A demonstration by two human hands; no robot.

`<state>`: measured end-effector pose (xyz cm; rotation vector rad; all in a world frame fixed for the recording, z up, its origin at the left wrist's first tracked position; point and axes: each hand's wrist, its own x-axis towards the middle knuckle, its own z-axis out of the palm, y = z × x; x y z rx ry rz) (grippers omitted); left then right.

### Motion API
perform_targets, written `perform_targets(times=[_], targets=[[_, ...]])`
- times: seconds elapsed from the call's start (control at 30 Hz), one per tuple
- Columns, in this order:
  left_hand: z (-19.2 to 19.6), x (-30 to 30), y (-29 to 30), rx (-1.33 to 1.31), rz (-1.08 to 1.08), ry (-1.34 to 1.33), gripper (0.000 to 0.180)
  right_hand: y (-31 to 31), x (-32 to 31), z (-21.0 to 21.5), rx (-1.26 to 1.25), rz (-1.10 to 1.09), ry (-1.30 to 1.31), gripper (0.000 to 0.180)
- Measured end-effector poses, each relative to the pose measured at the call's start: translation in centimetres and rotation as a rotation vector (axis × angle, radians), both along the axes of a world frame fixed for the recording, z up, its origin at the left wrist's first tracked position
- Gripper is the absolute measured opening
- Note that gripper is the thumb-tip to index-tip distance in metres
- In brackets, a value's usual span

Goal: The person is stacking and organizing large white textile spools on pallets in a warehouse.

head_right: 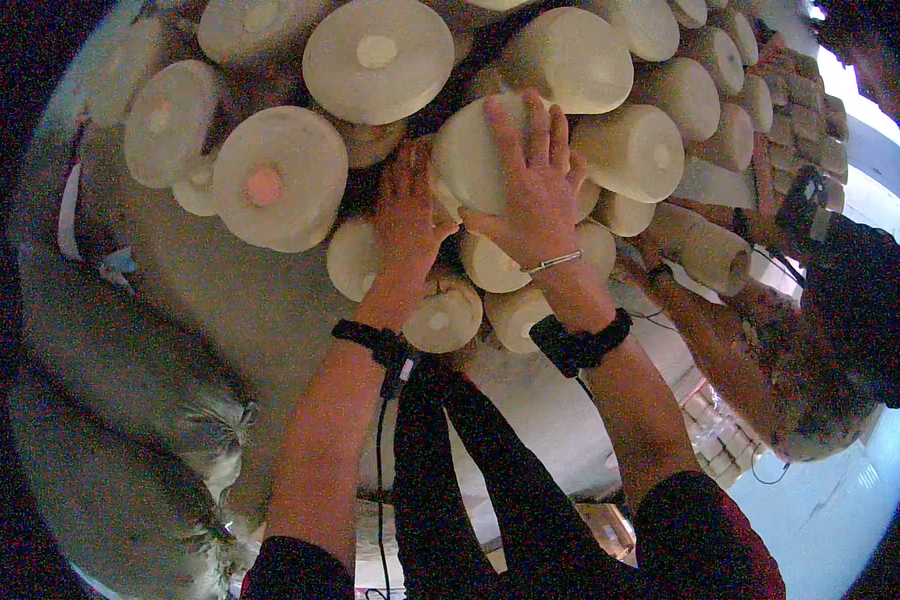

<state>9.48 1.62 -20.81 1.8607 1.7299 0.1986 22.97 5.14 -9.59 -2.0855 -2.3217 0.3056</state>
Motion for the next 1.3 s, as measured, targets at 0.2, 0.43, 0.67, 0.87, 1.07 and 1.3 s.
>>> perform_targets(times=[0.2, 0.43, 0.67, 0.87, 1.07, 1.3], targets=[[4.0, -1.3, -5.1, -0.014, -0.010, -0.112, 0.096, -0.1, 0.2, -0.6, 0.026, 0.016, -0.020, 0.124], [9.7, -5.5, -16.6, -0.096, 0.024, -0.413, 0.067, -9.6, 3.6, 1.9, 0.093, -0.216, 0.310, 0.113], [13.3, -7.4, -24.4, -0.472, -0.036, -0.473, 0.056, -27.6, 12.1, 5.2, -0.257, -0.645, -0.090, 0.108], [15.9, -6.8, -29.3, -0.603, -0.001, -0.511, 0.049, -36.8, 17.5, 3.6, -0.323, -0.869, 0.005, 0.127], [16.8, -6.1, -35.1, -0.614, -0.076, -0.471, 0.051, -38.0, 17.1, 2.8, -0.414, -1.112, -0.046, 0.145], [15.9, -3.1, -33.3, -0.890, 0.145, -0.690, 0.063, -38.5, 18.9, 0.5, -0.232, -0.995, 0.057, 0.144]])
